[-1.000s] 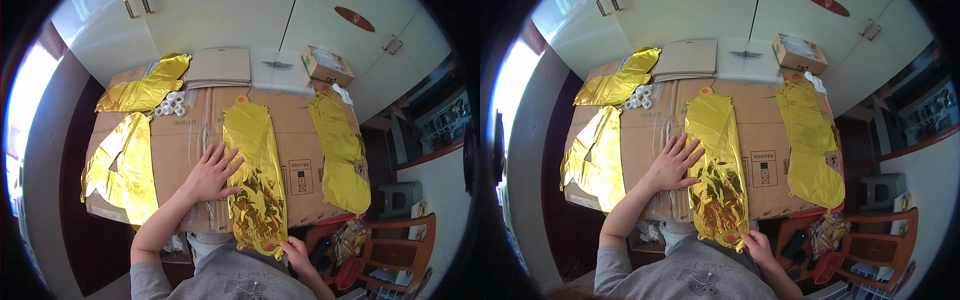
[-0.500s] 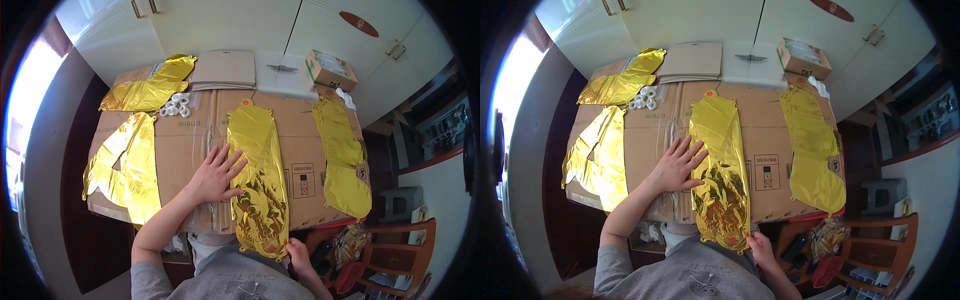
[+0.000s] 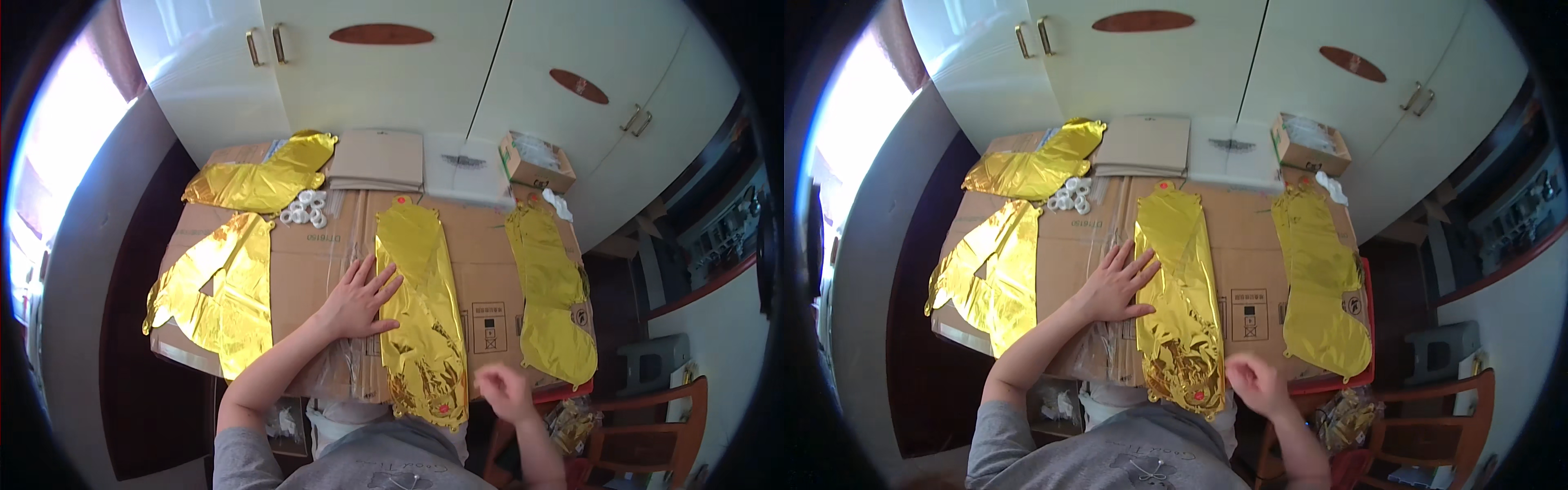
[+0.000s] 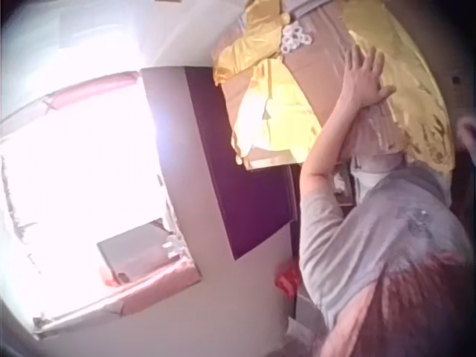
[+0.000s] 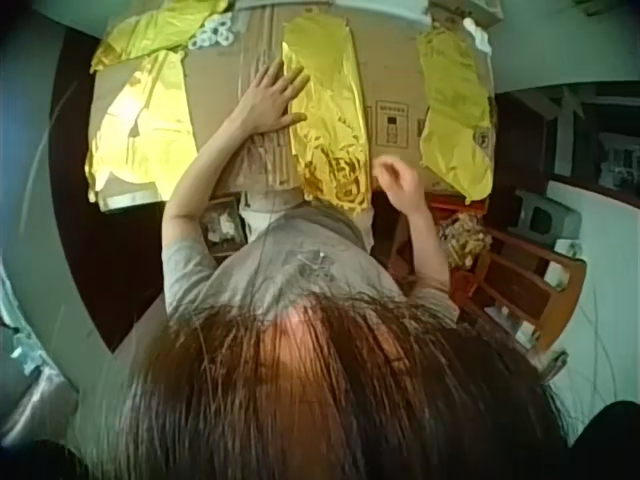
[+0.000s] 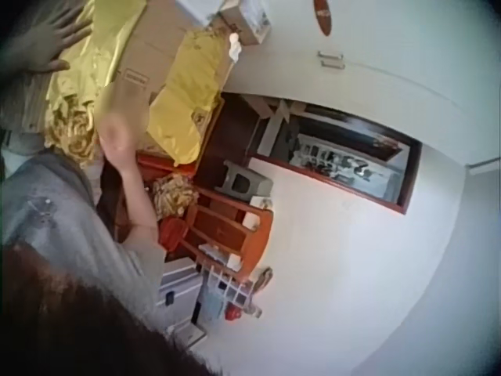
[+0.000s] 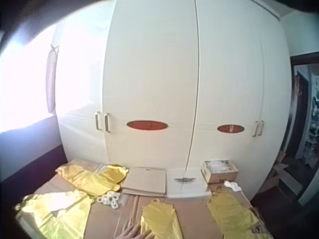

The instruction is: Folding gold-colored foil balloons and placing them on cardboard inserts for packaging.

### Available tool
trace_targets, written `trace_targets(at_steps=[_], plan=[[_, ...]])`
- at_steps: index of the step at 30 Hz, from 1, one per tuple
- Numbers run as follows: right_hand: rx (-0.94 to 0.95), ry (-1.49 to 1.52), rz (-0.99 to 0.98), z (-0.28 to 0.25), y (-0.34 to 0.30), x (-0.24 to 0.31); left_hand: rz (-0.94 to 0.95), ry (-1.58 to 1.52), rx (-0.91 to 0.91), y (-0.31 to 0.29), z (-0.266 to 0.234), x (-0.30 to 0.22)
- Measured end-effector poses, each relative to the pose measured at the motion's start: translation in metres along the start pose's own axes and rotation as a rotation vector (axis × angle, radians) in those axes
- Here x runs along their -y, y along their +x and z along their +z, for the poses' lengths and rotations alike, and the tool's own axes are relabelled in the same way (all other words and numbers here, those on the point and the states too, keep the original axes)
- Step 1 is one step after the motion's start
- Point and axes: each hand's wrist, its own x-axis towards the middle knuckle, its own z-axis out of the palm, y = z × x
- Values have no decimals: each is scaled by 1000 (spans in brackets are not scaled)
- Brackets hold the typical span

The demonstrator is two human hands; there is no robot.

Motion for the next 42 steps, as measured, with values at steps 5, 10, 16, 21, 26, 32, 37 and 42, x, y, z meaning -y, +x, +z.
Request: trace_targets(at_steps=[5, 10, 16, 21, 26, 32, 37, 42], plan=[[-58, -310, -372, -5, 192, 27, -25, -31, -61, -1, 5, 1], [-144, -292, 9, 9, 378, -8, -28, -29, -55, -2, 7, 2], [-36, -737, 381, 39, 430, 34, -39, -55, -75, -6, 6, 2], [12, -795, 428, 45, 443, 34, -32, -60, -64, -6, 3, 3], [37, -797, 435, 48, 447, 38, -43, -52, -48, -7, 2, 3], [23, -820, 469, 47, 453, 35, -31, -47, -56, -4, 3, 3], [-51, -852, 400, 52, 456, 25, -31, -27, -49, -4, 2, 2], [12, -817, 465, 48, 460, 27, -14, -43, -101, -5, 8, 4]])
